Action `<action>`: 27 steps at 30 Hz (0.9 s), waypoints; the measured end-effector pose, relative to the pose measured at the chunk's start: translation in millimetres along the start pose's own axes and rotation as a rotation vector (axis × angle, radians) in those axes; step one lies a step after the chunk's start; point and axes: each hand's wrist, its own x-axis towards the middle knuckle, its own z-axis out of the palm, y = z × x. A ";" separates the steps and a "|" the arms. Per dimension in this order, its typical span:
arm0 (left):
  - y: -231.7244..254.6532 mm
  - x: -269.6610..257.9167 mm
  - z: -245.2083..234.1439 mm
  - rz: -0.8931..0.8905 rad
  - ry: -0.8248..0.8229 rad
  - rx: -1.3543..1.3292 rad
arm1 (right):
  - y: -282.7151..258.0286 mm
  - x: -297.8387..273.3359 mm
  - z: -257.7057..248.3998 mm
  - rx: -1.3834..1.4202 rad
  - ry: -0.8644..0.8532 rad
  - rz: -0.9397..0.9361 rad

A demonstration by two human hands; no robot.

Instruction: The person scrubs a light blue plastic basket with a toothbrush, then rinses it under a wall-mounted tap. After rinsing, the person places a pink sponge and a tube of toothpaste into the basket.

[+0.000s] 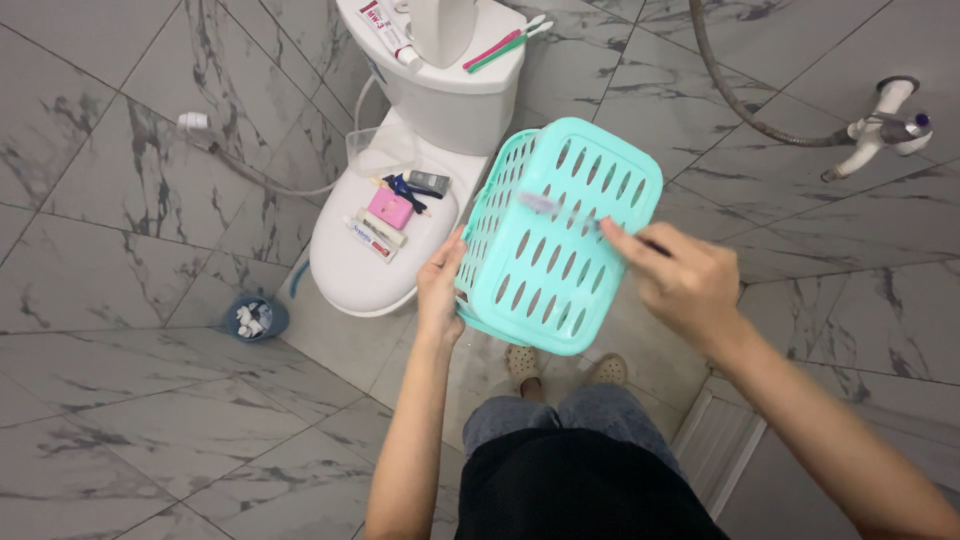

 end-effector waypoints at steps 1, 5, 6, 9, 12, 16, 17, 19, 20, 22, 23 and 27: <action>1.3 -0.3 0.4 0.004 0.004 -0.001 | -7.2 -0.5 2.7 0.035 -0.014 -0.051; 1.4 3.6 1.3 0.010 -0.004 -0.013 | -20.5 -11.2 -1.2 0.078 -0.009 -0.288; 1.3 4.6 0.3 0.012 -0.009 -0.018 | -14.2 -7.9 2.1 0.095 0.016 -0.271; -2.2 5.6 -2.3 0.012 -0.036 0.020 | 4.9 1.4 8.1 0.078 0.057 -0.131; -3.0 8.1 -0.7 0.049 -0.055 0.004 | 4.2 4.4 2.5 -0.010 0.035 0.027; -3.3 12.3 -0.6 0.048 -0.028 0.027 | -18.7 -4.2 -0.6 0.064 -0.008 -0.210; -4.9 12.7 -1.4 0.057 -0.039 0.022 | -19.5 -7.0 -1.1 0.088 -0.018 -0.275; -7.0 15.1 -4.2 0.069 -0.055 0.042 | -3.2 -2.3 4.0 0.100 0.025 -0.255; -8.6 16.0 -5.1 0.073 -0.057 0.067 | 7.4 -0.7 5.3 0.104 0.048 -0.246; -10.8 16.6 -6.2 0.077 -0.058 0.083 | 25.6 -0.8 1.9 -0.019 0.067 -0.029; -10.2 16.5 -6.5 0.077 -0.057 0.074 | 30.1 -1.5 0.4 -0.081 0.077 0.078; -2.9 14.3 -2.5 0.065 -0.057 0.054 | 10.7 -6.8 9.5 -0.075 0.024 0.032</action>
